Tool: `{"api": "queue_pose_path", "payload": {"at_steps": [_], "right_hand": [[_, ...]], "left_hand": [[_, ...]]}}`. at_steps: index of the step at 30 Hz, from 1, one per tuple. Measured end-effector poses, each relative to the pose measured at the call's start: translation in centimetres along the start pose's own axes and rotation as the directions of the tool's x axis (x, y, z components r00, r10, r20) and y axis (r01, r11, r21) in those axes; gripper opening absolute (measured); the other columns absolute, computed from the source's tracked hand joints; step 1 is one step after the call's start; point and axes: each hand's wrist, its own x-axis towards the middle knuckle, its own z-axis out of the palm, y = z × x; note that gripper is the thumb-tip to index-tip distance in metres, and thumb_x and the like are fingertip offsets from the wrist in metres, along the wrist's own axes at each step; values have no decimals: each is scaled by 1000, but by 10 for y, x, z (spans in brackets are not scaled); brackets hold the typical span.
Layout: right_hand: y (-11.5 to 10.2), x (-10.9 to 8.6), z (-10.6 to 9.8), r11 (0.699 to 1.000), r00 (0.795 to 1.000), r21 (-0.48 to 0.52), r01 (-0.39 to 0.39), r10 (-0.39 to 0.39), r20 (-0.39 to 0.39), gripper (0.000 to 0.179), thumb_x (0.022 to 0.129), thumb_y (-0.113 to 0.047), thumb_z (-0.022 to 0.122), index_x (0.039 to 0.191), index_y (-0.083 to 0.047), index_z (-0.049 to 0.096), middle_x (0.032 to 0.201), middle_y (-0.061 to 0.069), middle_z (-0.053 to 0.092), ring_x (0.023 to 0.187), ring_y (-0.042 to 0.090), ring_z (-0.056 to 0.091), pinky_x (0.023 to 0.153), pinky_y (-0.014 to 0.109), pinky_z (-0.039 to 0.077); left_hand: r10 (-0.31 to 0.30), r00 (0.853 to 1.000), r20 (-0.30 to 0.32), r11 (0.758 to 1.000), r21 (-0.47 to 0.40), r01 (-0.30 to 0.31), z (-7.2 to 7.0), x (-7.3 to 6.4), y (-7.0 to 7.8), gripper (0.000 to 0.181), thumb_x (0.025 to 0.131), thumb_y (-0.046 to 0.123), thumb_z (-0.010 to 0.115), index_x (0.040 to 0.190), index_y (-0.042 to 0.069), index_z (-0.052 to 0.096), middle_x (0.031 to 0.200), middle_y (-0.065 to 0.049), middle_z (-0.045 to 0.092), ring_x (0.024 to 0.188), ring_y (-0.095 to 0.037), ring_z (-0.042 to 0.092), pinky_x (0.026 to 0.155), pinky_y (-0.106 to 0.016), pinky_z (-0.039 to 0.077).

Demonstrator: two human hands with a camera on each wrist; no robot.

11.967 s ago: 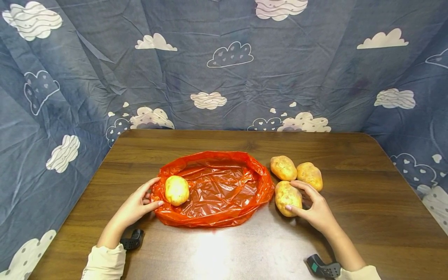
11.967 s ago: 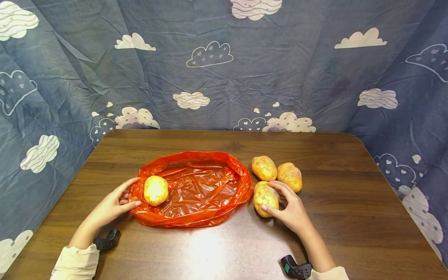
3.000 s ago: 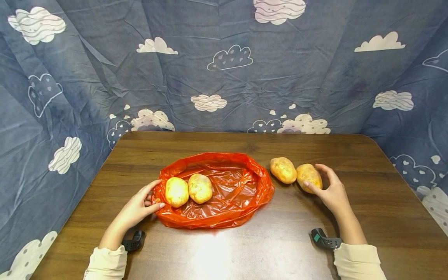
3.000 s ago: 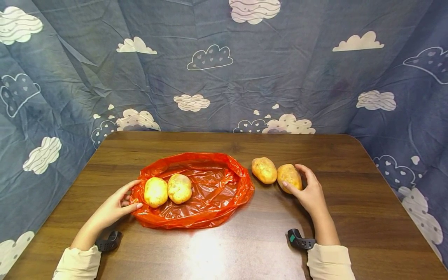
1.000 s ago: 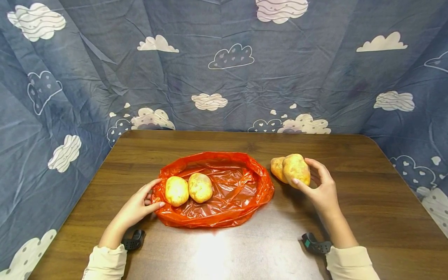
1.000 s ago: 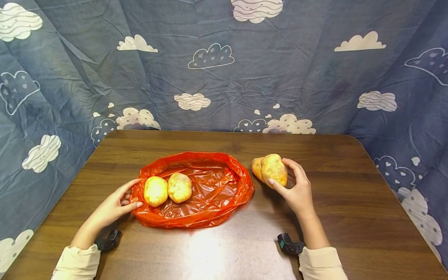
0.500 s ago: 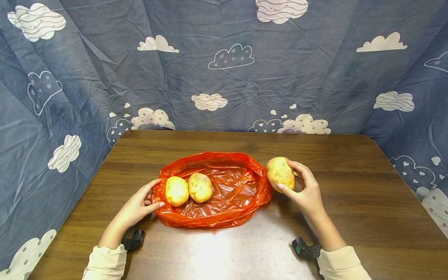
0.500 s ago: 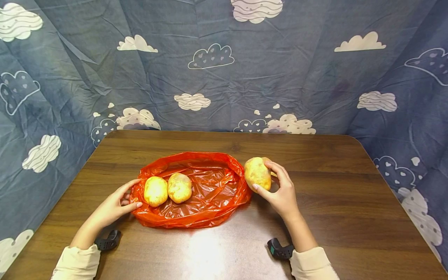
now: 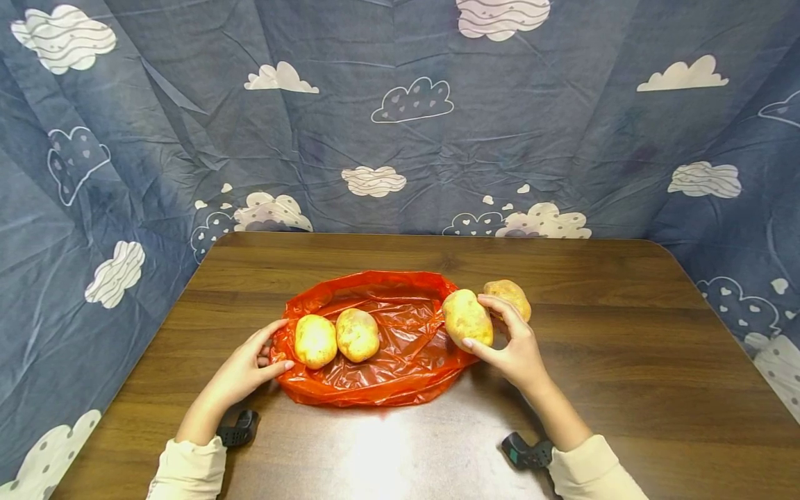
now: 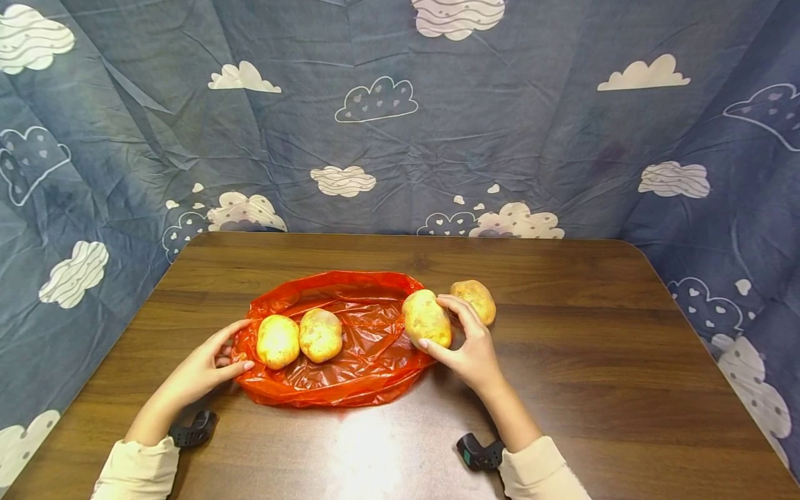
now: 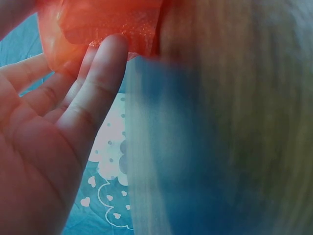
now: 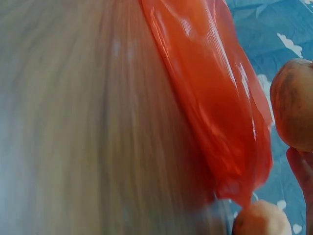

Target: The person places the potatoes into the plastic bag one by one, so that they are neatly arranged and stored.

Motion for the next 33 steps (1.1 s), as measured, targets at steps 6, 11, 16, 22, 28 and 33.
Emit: {"api": "queue_pose_path", "payload": {"at_steps": [6,11,16,22,28,33], "right_hand": [[-5,5,15,999,999,-44,33,-31,30,62,57,8,80,113,11,51,113,23,51,105,26,47,91,27,39],[-8,8,28,999,998,-33,6,-4,65,61,60,5,80,114,9,51,115,21,51,107,28,46,89,33,41],[-10,12,41,1000,995,-10,-6,7,99,61,61,4,79,114,10,51,115,22,51,107,30,46,88,38,41],[-13,17,55,998,988,32,-55,50,146,60,64,3,78,116,10,49,115,23,50,106,34,47,87,46,41],[3,17,69,997,985,22,-67,63,159,62,64,-3,80,117,6,50,116,18,51,107,30,47,88,45,41],[26,14,81,997,984,-6,-73,73,164,63,65,-11,81,119,-3,51,118,8,51,107,20,48,88,38,41]], "left_hand": [[-1,1000,4,1000,0,1,0,0,0,66,78,9,70,133,0,36,114,-24,45,83,-22,53,67,-26,50],[-7,1000,7,1000,-5,7,0,0,0,66,78,9,70,133,0,36,114,-24,45,83,-22,53,68,-26,50],[-18,1000,9,1000,-15,18,0,0,1,66,78,10,71,133,2,36,114,-23,45,83,-22,53,68,-26,50],[-11,1000,10,1000,-22,11,-1,0,0,67,78,11,71,134,2,36,112,-22,45,82,-21,53,68,-25,50],[-2,1000,8,1000,-19,3,-1,0,0,66,78,11,71,133,1,36,112,-22,45,81,-21,52,67,-25,50],[4,1000,6,1000,-21,-3,0,0,0,66,77,10,71,133,0,36,110,-22,46,80,-20,53,67,-25,50]]}}
